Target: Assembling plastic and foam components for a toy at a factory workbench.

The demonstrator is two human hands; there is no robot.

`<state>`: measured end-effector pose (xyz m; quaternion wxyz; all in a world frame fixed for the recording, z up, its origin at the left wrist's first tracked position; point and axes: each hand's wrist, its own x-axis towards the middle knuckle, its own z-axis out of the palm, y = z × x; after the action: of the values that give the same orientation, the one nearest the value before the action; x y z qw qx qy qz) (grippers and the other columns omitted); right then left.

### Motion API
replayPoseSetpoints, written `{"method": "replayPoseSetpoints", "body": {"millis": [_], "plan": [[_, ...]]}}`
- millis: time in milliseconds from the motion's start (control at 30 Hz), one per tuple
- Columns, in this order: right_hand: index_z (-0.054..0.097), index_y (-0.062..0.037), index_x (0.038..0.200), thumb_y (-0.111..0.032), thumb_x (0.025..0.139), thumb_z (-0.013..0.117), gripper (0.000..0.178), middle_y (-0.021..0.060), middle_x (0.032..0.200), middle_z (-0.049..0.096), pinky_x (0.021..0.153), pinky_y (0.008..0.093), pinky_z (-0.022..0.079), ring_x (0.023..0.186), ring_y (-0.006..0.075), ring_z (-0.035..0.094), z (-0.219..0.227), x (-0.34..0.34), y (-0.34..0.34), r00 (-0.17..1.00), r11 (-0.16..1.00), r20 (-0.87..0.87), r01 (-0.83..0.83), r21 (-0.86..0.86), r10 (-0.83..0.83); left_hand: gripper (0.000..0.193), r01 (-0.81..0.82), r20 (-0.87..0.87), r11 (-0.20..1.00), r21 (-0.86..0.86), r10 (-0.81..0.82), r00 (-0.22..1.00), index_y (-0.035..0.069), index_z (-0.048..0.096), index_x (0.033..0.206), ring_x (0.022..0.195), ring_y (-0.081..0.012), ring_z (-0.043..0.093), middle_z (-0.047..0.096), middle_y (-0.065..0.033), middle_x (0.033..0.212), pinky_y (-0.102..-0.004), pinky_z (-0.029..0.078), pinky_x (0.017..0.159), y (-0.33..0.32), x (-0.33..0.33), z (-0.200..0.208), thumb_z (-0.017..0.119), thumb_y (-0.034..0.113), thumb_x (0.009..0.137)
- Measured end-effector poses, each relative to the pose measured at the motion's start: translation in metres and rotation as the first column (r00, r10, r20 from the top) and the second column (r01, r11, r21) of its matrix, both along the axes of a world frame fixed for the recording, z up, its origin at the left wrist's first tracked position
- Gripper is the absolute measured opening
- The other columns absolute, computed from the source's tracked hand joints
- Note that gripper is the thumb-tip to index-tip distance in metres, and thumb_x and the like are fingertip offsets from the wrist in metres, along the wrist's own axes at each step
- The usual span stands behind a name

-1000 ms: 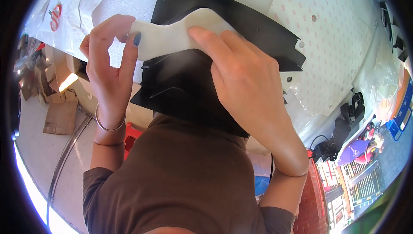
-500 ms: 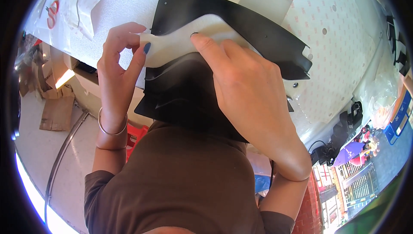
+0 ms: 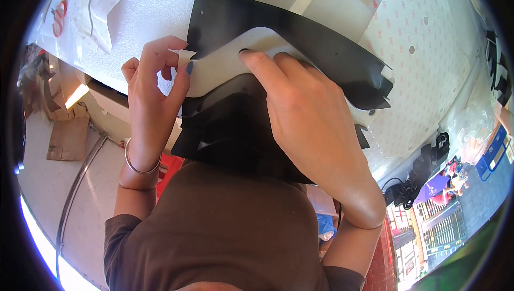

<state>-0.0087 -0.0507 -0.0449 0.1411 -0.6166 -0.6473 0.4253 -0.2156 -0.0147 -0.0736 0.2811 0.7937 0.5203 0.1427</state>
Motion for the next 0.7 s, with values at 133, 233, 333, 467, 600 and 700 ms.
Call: {"method": "replayPoseSetpoints", "body": {"millis": [133, 233, 333, 467, 600, 700], "plan": [[0.058, -0.0068, 0.113, 0.009, 0.081, 0.042, 0.039, 0.0188, 0.089, 0.058, 0.072, 0.0364, 0.046, 0.077, 0.0374, 0.056, -0.001, 0.000, 0.000, 1.000, 1.000, -0.007, 0.001, 0.000, -0.001, 0.030, 0.013, -0.021, 1.000, -0.027, -0.014, 1.000, 0.011, 0.053, 0.105, 0.064, -0.0123, 0.049, 0.049, 0.0022, 0.069, -0.0311, 0.025, 0.071, 0.000, -0.001, 0.001, 0.063, 0.000, 0.079], [0.058, -0.0070, 0.113, 0.009, 0.081, 0.041, 0.040, 0.0186, 0.088, 0.058, 0.071, 0.0358, 0.046, 0.077, 0.0368, 0.057, -0.002, 0.000, 0.000, 1.000, 1.000, -0.002, 0.000, 0.003, 0.000, 0.031, 0.021, -0.036, 0.999, -0.032, -0.023, 0.999, 0.011, 0.052, 0.106, 0.065, -0.0126, 0.050, 0.049, 0.0019, 0.069, -0.0313, 0.025, 0.071, 0.000, -0.001, 0.001, 0.063, 0.000, 0.079], [0.058, -0.0066, 0.113, 0.009, 0.081, 0.042, 0.039, 0.0182, 0.088, 0.058, 0.071, 0.0351, 0.046, 0.076, 0.0359, 0.056, -0.001, 0.000, 0.001, 1.000, 0.999, -0.008, 0.005, -0.034, -0.005, 0.031, 0.020, -0.047, 1.000, -0.010, -0.021, 0.999, 0.011, 0.052, 0.106, 0.065, -0.0126, 0.050, 0.049, 0.0020, 0.068, -0.0315, 0.025, 0.071, -0.001, 0.000, 0.000, 0.063, 0.000, 0.079], [0.058, -0.0062, 0.113, 0.008, 0.081, 0.042, 0.039, 0.0177, 0.086, 0.057, 0.070, 0.0343, 0.046, 0.073, 0.0346, 0.056, -0.003, -0.001, 0.001, 1.000, 1.000, -0.001, 0.005, 0.009, -0.005, 0.031, 0.035, -0.100, 0.999, 0.031, -0.032, 0.995, 0.011, 0.051, 0.107, 0.065, -0.0133, 0.050, 0.049, 0.0028, 0.068, -0.0319, 0.026, 0.072, 0.000, 0.001, 0.002, 0.064, 0.003, 0.080], [0.056, -0.0070, 0.116, 0.007, 0.083, 0.042, 0.039, 0.0173, 0.087, 0.057, 0.071, 0.0335, 0.045, 0.074, 0.0329, 0.055, -0.005, -0.001, 0.001, 1.000, 1.000, -0.027, 0.012, -0.019, -0.012, 0.034, 0.054, -0.197, 0.990, 0.127, -0.028, 0.980, 0.013, 0.055, 0.107, 0.061, -0.0128, 0.044, 0.048, 0.0022, 0.066, -0.0286, 0.027, 0.076, 0.000, 0.002, 0.000, 0.067, 0.003, 0.077], [0.052, -0.0069, 0.120, 0.003, 0.087, 0.043, 0.036, 0.0175, 0.092, 0.058, 0.076, 0.0324, 0.044, 0.081, 0.0313, 0.058, 0.004, 0.001, 0.003, 0.996, 0.987, -0.044, 0.074, -0.140, -0.081, 0.033, 0.106, -0.276, 0.989, 0.104, -0.073, 0.958, 0.011, 0.052, 0.109, 0.065, -0.0139, 0.049, 0.051, 0.0022, 0.069, -0.0315, 0.027, 0.072, 0.003, 0.000, 0.003, 0.067, 0.008, 0.079]]}}
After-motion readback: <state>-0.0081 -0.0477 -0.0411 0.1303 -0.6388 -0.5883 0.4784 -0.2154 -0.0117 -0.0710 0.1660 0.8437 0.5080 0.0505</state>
